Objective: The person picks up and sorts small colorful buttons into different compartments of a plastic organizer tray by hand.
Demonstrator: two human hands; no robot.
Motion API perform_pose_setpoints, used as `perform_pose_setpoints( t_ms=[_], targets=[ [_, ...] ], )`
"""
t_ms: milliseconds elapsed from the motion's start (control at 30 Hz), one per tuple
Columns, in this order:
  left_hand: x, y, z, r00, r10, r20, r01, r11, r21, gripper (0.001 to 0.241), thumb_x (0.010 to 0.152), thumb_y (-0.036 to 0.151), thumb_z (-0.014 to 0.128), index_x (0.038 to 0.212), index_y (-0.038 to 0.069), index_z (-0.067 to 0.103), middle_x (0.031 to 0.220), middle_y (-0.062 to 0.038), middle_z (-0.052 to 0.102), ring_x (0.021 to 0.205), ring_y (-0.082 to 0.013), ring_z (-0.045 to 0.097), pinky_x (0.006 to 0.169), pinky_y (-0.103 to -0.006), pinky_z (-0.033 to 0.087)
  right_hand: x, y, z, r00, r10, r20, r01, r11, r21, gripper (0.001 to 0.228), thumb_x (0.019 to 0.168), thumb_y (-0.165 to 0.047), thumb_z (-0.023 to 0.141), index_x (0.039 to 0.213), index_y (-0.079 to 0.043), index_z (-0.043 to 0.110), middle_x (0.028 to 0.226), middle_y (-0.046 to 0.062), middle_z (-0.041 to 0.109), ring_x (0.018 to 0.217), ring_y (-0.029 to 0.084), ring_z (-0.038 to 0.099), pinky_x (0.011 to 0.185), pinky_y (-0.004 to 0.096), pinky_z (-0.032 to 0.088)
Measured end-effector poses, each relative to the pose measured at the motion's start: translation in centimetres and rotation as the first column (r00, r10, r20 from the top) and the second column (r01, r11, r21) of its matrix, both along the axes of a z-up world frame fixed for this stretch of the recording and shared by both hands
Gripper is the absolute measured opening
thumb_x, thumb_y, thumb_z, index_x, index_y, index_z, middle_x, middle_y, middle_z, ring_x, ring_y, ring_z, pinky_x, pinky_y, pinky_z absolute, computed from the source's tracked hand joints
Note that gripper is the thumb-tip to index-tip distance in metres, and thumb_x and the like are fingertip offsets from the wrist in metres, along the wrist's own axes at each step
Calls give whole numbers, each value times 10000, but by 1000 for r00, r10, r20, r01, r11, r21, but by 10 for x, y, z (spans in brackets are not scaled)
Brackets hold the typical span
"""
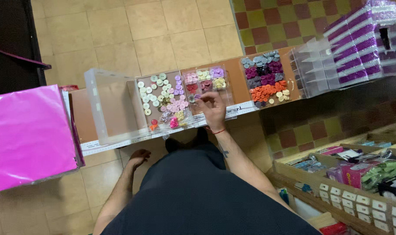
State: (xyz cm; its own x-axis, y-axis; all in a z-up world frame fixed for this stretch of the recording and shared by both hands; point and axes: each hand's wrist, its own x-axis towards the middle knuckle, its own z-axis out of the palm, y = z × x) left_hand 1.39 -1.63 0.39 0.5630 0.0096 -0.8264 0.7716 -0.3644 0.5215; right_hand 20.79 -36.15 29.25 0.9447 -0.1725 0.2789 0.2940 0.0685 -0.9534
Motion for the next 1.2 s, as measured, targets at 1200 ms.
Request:
perform_pose_setpoints(
  t_ms=[1200],
  targets=[
    [10, -179, 45, 924, 382, -6, -382, 924, 24, 690, 1099, 424, 627, 1564, -86, 617, 1476, -367, 691, 1345, -507, 686, 1133, -607, 549, 130, -144, -79, 972, 37, -232, -81, 980, -184, 154, 1075, -175, 771, 1198, -125, 850, 957, 1, 712, 821, 35, 609, 775, 215, 526]
  ],
)
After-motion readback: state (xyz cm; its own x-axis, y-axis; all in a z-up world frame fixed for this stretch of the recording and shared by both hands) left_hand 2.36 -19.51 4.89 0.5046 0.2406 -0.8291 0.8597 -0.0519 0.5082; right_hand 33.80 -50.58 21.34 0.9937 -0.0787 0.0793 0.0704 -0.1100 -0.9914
